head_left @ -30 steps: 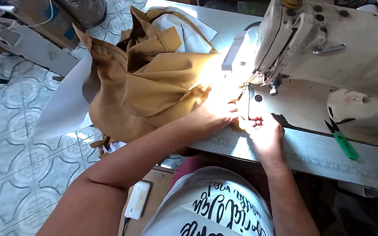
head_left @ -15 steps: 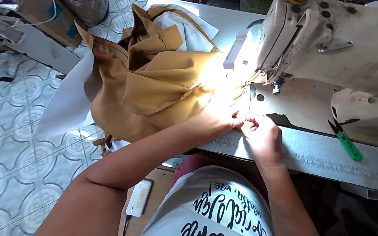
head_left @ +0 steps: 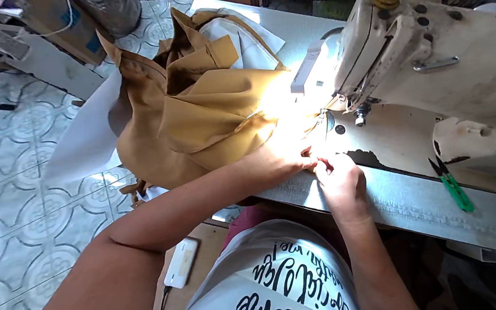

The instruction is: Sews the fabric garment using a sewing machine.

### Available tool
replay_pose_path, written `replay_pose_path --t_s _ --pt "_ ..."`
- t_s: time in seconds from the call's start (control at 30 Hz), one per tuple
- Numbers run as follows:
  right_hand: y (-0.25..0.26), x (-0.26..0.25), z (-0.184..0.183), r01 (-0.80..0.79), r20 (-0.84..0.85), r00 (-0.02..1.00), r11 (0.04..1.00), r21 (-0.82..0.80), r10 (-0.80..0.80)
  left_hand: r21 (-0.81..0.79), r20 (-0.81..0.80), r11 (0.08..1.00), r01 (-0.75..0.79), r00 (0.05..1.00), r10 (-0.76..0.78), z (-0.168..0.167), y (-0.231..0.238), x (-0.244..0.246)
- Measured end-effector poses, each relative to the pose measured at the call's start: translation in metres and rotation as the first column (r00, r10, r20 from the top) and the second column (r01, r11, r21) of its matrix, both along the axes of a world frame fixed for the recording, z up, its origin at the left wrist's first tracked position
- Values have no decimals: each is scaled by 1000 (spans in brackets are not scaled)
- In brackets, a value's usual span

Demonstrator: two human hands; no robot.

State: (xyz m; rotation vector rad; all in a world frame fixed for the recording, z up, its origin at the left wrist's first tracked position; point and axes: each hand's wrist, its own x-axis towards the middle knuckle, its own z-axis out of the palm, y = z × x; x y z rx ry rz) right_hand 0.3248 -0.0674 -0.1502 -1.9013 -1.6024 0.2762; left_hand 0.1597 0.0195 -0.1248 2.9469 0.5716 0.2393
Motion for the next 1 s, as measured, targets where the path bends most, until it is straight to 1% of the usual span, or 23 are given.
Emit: replay_pose_path --t_s 0.1,0.2,0.33,0.53,0.63,0.7,0.8,0.93,1.0 --pt "0 -1 1 -11 37 999 1000 -15 12 -4 -15 1000 4 1000 -4 1 0 0" --pt "-3 -6 0 -10 148 989 1000 -1 10 -6 -26 1000 11 1000 -11 -1 1 -1" --pt "-7 -6 -9 5 249 968 997 78 -24 16 -35 1000 15 999 -14 -3 2 0" --pt "-6 -7 -11 15 326 945 996 84 -41 -30 -34 1000 8 999 -9 0 5 0" --pt "4 -4 -9 3 337 941 997 80 -30 -55 -74 998 -19 997 15 3 11 2" --pt "13 0 -8 0 308 951 998 58 -18 -65 -91 997 -32 996 26 3 20 5" --pt "27 5 -7 -19 271 963 998 59 3 -48 -4 998 -27 1000 27 1 35 9" --pt "40 8 -5 -15 229 973 1000 13 11 -42 33 998 -55 998 56 0 47 13" --pt "43 9 -7 -20 230 973 999 34 11 -40 60 998 -42 997 44 -6 51 13"
